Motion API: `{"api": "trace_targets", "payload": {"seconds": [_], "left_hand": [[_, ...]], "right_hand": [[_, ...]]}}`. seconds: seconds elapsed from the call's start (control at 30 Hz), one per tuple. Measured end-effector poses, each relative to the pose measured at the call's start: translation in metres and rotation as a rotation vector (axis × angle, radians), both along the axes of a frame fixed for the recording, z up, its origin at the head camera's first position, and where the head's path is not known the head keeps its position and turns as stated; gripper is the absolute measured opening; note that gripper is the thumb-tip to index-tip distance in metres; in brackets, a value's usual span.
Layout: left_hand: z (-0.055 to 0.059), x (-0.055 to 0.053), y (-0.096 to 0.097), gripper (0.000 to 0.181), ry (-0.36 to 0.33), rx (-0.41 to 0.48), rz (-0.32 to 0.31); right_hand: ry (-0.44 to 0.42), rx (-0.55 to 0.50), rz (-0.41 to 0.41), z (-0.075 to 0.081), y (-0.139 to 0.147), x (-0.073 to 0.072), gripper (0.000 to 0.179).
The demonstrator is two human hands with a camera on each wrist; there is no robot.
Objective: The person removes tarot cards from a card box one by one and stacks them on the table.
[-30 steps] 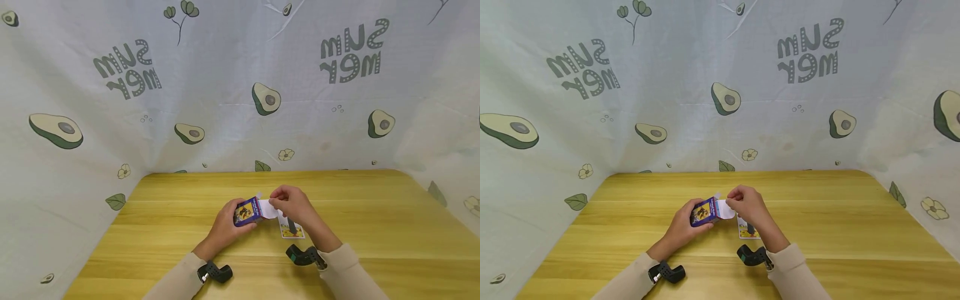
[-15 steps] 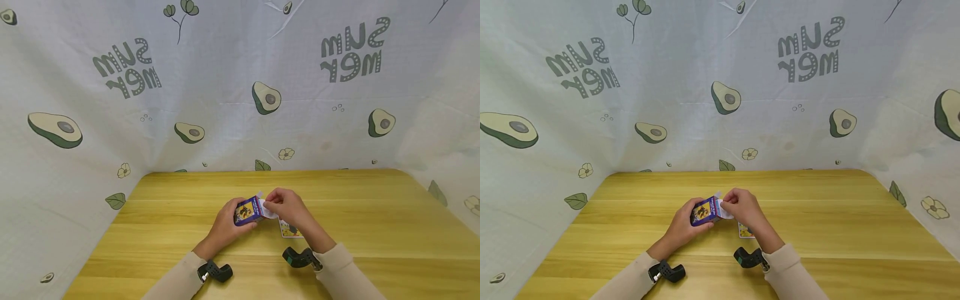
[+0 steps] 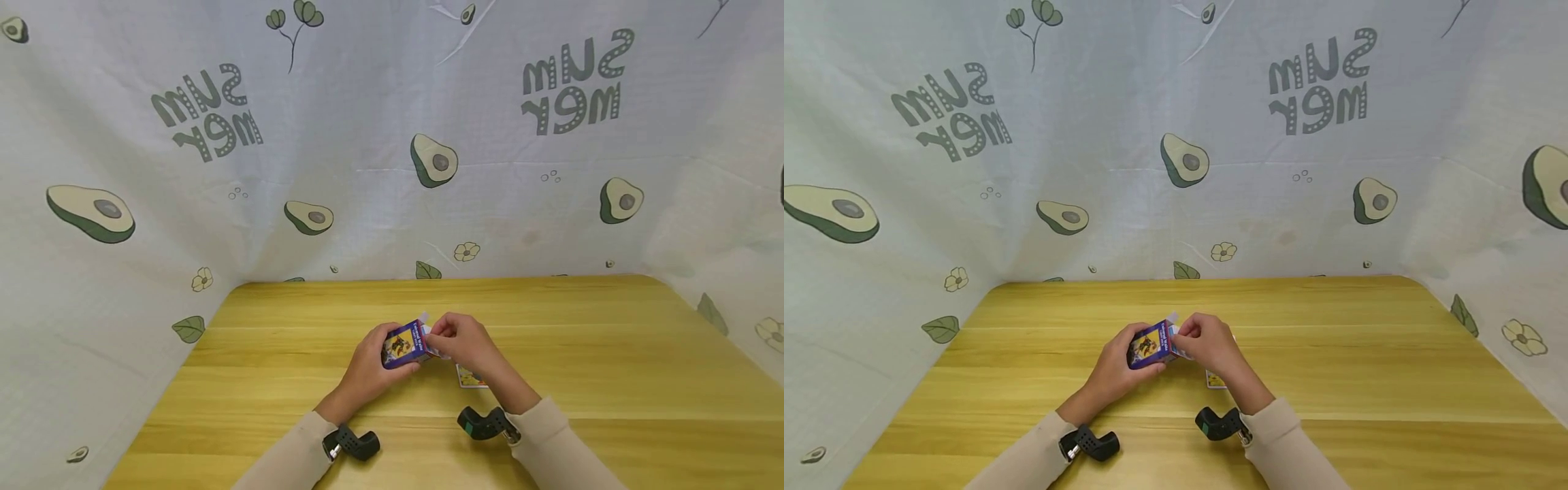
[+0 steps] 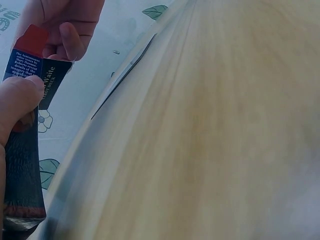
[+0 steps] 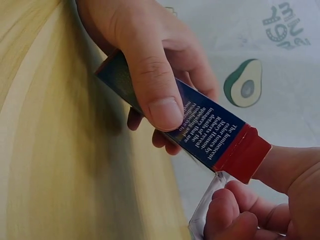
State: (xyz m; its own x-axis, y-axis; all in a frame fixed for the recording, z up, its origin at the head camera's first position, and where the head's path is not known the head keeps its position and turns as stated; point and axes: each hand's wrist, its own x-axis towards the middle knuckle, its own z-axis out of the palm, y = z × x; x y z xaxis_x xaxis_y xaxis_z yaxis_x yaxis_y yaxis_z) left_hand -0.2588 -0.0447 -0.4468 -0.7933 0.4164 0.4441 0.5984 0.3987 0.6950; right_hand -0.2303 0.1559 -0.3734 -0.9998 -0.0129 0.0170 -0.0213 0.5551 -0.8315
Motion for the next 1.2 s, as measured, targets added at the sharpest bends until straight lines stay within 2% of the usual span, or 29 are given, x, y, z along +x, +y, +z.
{"api": "trace_targets", "payload": {"seconds": [0.6,1.2], "left_hand": [[0.0002,-0.0007,-0.0012,0.068,0.003,-0.006,-0.008],[0.0006,0.0015,-0.0018,0.069,0.009,-0.015,-0.009]], "right_hand": [[-0.019,-0.02,-0.036,-0.0082,-0.0048,-0.001,0.013],[-0.069,-0.038,-0.04,-0.0062,-0.0003,-0.0007,0.017]]}}
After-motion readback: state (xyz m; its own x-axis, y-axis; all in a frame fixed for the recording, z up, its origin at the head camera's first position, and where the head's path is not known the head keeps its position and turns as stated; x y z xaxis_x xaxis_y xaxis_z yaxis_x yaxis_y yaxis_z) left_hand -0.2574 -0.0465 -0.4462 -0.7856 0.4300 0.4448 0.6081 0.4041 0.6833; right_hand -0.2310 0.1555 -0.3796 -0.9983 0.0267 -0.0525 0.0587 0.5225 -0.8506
